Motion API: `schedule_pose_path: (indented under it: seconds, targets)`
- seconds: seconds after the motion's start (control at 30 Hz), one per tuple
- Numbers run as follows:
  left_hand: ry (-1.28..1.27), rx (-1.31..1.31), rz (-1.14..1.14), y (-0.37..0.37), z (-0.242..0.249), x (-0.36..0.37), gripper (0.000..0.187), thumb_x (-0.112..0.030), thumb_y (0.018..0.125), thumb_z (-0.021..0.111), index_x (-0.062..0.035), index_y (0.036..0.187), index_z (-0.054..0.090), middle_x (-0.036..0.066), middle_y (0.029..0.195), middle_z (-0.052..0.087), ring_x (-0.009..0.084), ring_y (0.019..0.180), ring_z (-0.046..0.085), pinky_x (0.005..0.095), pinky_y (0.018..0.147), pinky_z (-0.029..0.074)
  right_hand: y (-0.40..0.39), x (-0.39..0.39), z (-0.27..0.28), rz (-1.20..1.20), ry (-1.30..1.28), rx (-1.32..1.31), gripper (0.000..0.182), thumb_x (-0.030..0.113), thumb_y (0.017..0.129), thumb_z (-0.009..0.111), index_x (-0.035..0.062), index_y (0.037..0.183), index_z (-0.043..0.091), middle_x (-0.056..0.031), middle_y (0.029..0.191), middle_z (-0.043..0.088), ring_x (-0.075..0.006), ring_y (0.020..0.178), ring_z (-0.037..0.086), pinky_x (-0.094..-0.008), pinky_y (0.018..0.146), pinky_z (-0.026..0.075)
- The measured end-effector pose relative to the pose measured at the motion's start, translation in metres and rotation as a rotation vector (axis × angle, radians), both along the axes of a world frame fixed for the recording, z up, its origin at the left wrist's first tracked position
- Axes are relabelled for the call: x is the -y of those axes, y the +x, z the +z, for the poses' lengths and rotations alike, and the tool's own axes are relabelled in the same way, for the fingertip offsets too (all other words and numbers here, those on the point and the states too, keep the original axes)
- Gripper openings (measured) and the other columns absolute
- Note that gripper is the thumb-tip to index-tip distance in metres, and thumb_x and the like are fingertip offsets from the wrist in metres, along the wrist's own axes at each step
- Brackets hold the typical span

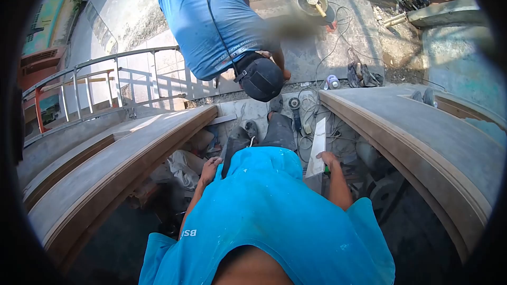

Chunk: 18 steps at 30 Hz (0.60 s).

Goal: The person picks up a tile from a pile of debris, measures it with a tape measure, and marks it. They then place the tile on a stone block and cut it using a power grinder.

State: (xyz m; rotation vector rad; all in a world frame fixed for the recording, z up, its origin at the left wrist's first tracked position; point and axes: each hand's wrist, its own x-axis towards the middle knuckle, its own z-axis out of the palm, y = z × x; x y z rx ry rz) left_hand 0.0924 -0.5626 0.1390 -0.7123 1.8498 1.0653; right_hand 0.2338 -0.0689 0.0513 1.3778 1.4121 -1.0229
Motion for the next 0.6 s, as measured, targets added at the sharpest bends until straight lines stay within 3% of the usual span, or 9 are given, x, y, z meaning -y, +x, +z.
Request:
schedule_pose_path:
  seconds: [0.1, 0.17, 0.23, 0.33, 0.4, 0.47, 0.6]
  targets:
    - [0.004, -0.011, -0.109, 0.009, -0.006, 0.020, 0.049, -0.038, 0.088, 0.062, 0.0011, 0.118, 0.063, 0.015, 0.111, 0.067, 0.0231, 0.102, 0.062, 0.0332, 0.091, 0.046, 0.027, 0.024, 0.011, -0.195, -0.088, -0.001, 0.056, 0.018, 0.069, 0.069, -0.0107, 0.117, 0.060, -0.0223, 0.117, 0.063, -0.0322, 0.109, 0.060, -0.0379, 0.092, 0.044]
    - [-0.088, -0.068, -0.338, 0.014, -0.010, 0.037, 0.039, -0.029, 0.090, 0.061, 0.0021, 0.112, 0.066, 0.011, 0.104, 0.069, 0.0182, 0.096, 0.062, 0.0310, 0.087, 0.047, 0.046, 0.045, 0.016, -0.152, -0.051, -0.026, 0.056, 0.018, 0.069, 0.068, -0.0103, 0.116, 0.060, -0.0220, 0.117, 0.063, -0.0328, 0.109, 0.060, -0.0383, 0.092, 0.044]
    - [-0.038, -0.072, -0.324, 0.022, -0.020, 0.058, 0.038, -0.029, 0.089, 0.061, 0.0032, 0.108, 0.067, 0.011, 0.102, 0.069, 0.0192, 0.092, 0.064, 0.0315, 0.085, 0.048, 0.070, 0.068, 0.017, -0.215, -0.047, 0.016, 0.057, 0.017, 0.068, 0.068, -0.0106, 0.117, 0.060, -0.0217, 0.117, 0.063, -0.0334, 0.108, 0.060, -0.0395, 0.092, 0.044]
    - [0.067, -0.071, -0.255, 0.038, -0.029, 0.090, 0.036, -0.027, 0.091, 0.061, 0.0023, 0.111, 0.064, 0.011, 0.098, 0.068, 0.0207, 0.085, 0.065, 0.0331, 0.076, 0.051, 0.088, 0.113, 0.042, -0.247, -0.004, 0.036, 0.056, 0.015, 0.069, 0.067, -0.0072, 0.119, 0.060, -0.0209, 0.115, 0.064, -0.0349, 0.106, 0.061, -0.0398, 0.092, 0.045]
    - [0.232, 0.057, 0.184, 0.056, -0.053, 0.120, 0.031, -0.024, 0.094, 0.059, 0.0001, 0.113, 0.060, 0.012, 0.090, 0.066, 0.0189, 0.079, 0.064, 0.0312, 0.065, 0.052, 0.116, 0.135, 0.032, -0.248, -0.018, 0.003, 0.056, 0.015, 0.069, 0.068, -0.0069, 0.120, 0.059, -0.0207, 0.117, 0.063, -0.0346, 0.107, 0.060, -0.0403, 0.093, 0.044]
    - [0.271, 0.082, 0.207, 0.068, -0.059, 0.143, 0.031, -0.027, 0.093, 0.061, -0.0013, 0.112, 0.058, 0.007, 0.090, 0.063, 0.0165, 0.075, 0.061, 0.0300, 0.061, 0.051, 0.142, 0.157, 0.027, -0.259, -0.050, 0.006, 0.058, 0.014, 0.070, 0.069, -0.0089, 0.122, 0.057, -0.0234, 0.127, 0.058, -0.0355, 0.117, 0.054, -0.0388, 0.100, 0.039]
    - [0.352, 0.187, 0.275, 0.113, -0.092, 0.204, 0.024, -0.025, 0.093, 0.061, -0.0031, 0.103, 0.057, 0.002, 0.084, 0.056, 0.0121, 0.064, 0.054, 0.0265, 0.050, 0.047, 0.162, 0.189, 0.053, -0.320, -0.093, 0.058, 0.060, 0.014, 0.069, 0.069, -0.0100, 0.123, 0.056, -0.0237, 0.127, 0.057, -0.0357, 0.117, 0.054, -0.0390, 0.101, 0.038]
